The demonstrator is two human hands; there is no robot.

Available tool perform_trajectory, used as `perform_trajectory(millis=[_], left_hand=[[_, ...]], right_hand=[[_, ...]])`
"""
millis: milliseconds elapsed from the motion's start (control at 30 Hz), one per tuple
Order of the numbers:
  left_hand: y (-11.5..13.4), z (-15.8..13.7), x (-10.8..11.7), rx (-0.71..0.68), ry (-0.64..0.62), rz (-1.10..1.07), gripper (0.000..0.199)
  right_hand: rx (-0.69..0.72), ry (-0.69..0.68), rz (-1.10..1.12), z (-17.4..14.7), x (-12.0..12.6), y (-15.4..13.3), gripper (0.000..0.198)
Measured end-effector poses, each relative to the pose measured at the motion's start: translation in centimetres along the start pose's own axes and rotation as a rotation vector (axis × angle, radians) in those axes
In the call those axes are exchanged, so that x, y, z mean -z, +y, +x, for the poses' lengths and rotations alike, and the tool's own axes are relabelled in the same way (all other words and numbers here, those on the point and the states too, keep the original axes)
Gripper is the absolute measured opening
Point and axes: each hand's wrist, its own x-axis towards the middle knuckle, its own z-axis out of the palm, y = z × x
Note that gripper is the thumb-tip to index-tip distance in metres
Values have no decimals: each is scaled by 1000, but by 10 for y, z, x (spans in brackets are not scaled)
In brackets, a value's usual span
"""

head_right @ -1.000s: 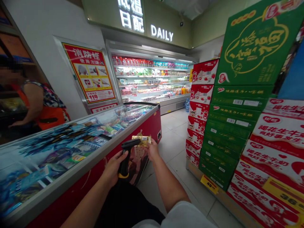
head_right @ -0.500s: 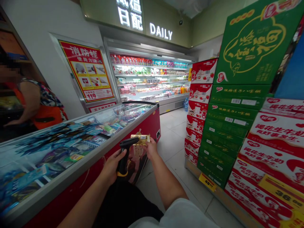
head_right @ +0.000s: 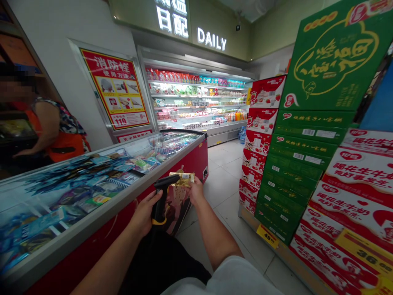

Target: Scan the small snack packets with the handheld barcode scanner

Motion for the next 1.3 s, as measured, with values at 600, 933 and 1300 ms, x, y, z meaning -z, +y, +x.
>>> perform_trajectory(millis=[600, 933, 1300], left_hand=[[4, -2, 11, 16, -5, -115, 30], [3, -2, 15, 10, -46, -78, 31], [18, 15, 31, -55, 62, -185, 30]], right_hand=[[-34, -26, -21, -10, -14, 3, 33], [-25, -45, -16, -11, -13, 0, 32], [-184, -81, 11, -5, -66, 28, 33]])
